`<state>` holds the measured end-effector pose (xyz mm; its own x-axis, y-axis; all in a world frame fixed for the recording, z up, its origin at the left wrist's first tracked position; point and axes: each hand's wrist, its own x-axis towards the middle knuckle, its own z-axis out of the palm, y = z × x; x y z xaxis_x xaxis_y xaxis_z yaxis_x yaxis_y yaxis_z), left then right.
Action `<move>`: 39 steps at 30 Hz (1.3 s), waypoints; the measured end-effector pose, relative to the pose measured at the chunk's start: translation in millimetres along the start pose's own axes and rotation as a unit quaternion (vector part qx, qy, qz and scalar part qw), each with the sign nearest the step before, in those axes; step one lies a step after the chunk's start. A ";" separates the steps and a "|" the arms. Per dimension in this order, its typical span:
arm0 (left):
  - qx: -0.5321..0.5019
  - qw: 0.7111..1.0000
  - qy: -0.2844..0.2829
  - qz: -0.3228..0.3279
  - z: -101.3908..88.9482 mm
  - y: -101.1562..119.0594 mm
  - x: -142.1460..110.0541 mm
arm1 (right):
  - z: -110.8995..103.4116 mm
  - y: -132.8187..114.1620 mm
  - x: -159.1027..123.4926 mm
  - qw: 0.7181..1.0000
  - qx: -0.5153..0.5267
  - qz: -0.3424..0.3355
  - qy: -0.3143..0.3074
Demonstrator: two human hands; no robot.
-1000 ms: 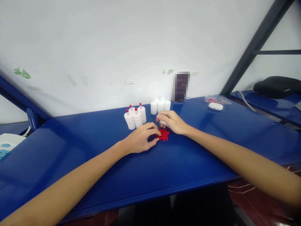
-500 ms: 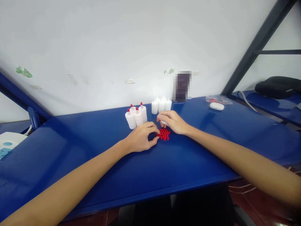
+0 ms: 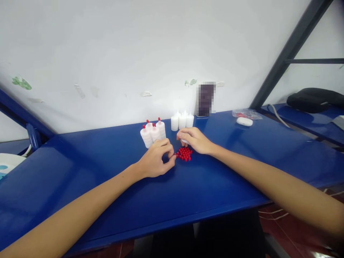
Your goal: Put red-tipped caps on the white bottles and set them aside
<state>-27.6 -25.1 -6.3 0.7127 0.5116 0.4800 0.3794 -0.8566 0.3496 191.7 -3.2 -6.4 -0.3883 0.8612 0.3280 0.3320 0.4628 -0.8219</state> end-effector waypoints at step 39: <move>0.249 0.942 -0.226 0.023 -4.1 6.5 24.4 | -1.5 -2.7 -0.3 0.999 -0.033 -0.012 -0.011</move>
<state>-10.1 -18.0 11.0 0.8705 0.4892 0.0541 0.4918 -0.8599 -0.1369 192.2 -4.4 -3.6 -0.4159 0.8450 0.3361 0.3774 0.4966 -0.7816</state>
